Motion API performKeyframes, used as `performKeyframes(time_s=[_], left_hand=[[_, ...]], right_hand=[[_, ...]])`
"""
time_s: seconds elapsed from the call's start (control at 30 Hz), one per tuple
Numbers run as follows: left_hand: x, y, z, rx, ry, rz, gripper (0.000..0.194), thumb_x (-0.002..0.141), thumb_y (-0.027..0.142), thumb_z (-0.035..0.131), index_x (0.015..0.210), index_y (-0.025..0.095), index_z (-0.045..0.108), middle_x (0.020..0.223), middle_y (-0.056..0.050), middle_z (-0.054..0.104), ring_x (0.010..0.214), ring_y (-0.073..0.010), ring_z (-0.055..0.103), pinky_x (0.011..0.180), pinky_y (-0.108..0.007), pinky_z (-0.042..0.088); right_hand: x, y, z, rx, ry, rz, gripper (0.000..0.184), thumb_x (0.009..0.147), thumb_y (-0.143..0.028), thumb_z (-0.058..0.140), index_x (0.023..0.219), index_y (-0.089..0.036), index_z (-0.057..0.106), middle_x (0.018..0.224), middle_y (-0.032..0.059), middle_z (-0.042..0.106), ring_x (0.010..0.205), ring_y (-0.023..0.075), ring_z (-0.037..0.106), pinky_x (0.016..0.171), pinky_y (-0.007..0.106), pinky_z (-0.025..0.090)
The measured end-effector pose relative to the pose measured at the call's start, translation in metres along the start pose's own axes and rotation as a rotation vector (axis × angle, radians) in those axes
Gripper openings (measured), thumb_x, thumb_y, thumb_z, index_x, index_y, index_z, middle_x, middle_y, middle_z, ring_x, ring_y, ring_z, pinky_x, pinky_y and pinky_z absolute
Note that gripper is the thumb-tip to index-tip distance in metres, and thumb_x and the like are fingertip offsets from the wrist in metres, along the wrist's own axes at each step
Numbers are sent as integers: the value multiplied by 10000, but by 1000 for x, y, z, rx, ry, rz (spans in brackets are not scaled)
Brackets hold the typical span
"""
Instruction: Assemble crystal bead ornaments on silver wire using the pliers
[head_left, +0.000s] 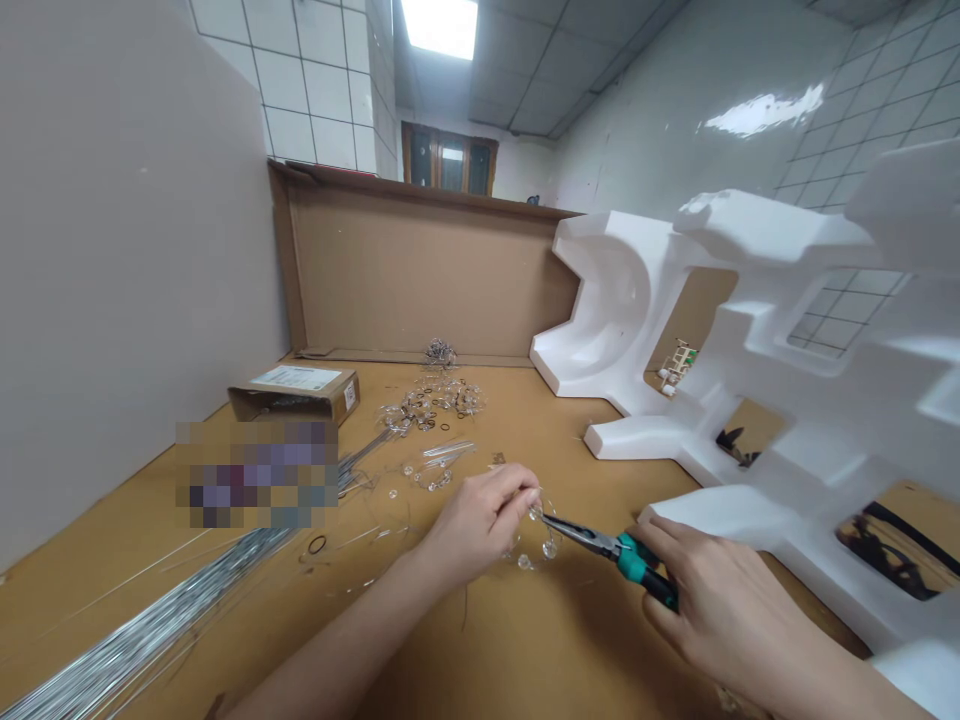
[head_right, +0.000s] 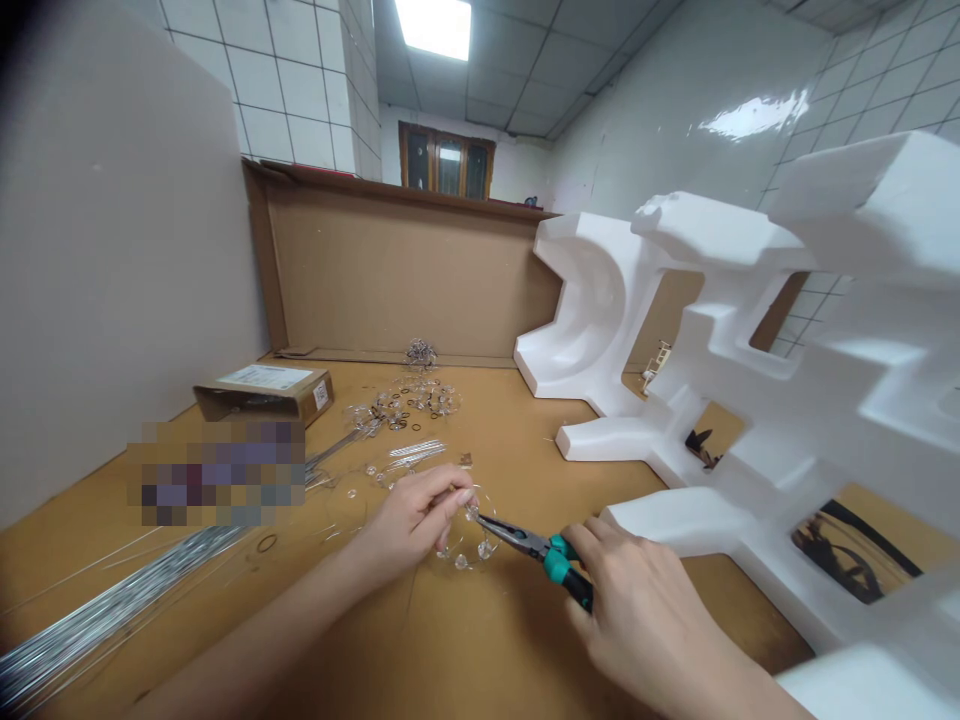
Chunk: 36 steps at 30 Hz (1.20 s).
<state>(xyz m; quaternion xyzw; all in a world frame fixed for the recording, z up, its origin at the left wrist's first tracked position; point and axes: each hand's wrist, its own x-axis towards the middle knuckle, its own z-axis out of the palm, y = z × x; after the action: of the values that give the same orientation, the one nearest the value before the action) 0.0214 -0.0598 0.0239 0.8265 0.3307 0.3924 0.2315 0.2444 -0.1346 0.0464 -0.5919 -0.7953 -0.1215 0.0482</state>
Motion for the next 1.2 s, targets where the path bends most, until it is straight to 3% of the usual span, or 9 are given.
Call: performKeyframes(time_s=[0.2, 0.33, 0.57, 0.73, 0.97, 1.1, 1.2], left_hand=[[-1, 0, 0, -22, -10, -5, 190, 875, 259, 365, 804, 203, 531, 517, 47, 471, 555, -116, 503, 593, -211, 386], [-1, 1, 0, -40, -5, -12, 196, 878, 262, 365, 807, 202, 538, 546, 40, 483, 577, -116, 506, 605, -212, 387], [5, 1, -9, -111, -32, -59, 141, 795, 259, 513, 710, 177, 590, 748, 14, 509, 573, -82, 432, 540, -200, 336], [9, -6, -18, -397, -153, -217, 176, 728, 306, 597, 646, 153, 568, 704, 23, 488, 602, -90, 448, 570, -211, 359], [8, -14, -20, -720, -282, -242, 158, 722, 314, 617, 702, 159, 597, 751, 11, 556, 715, -107, 491, 702, -231, 364], [6, -11, -13, -826, -251, -317, 189, 706, 335, 637, 701, 149, 608, 705, 7, 577, 607, -81, 462, 614, -205, 354], [6, -8, -9, -818, -220, -399, 224, 677, 367, 658, 706, 149, 620, 686, 2, 599, 570, -77, 450, 567, -197, 341]], right_hand=[[-3, 1, 2, -19, 83, -28, 165, 646, -171, 465, 798, -227, 493, 741, 17, 549, 620, 184, 519, 510, 260, 265], [-5, 0, 4, -32, 132, -15, 147, 641, -178, 471, 777, -223, 499, 717, 19, 551, 577, 168, 509, 484, 256, 233], [-3, 5, 1, 96, -50, 25, 126, 615, -102, 436, 633, -227, 430, 588, -23, 492, 462, 126, 398, 461, 248, 181], [-4, 6, 3, 315, -171, 38, 138, 609, -84, 427, 602, -221, 423, 511, -46, 463, 465, 118, 412, 446, 226, 208], [-10, 3, 7, 417, -143, 73, 111, 581, -100, 439, 584, -211, 447, 505, -49, 481, 477, 113, 435, 423, 216, 223], [-12, 4, 5, 395, -182, 51, 113, 596, -109, 436, 607, -214, 476, 527, -43, 512, 487, 119, 462, 434, 214, 250], [-15, 7, 5, 335, -131, 35, 145, 603, -112, 447, 670, -226, 506, 563, -31, 545, 504, 135, 492, 455, 216, 284]])
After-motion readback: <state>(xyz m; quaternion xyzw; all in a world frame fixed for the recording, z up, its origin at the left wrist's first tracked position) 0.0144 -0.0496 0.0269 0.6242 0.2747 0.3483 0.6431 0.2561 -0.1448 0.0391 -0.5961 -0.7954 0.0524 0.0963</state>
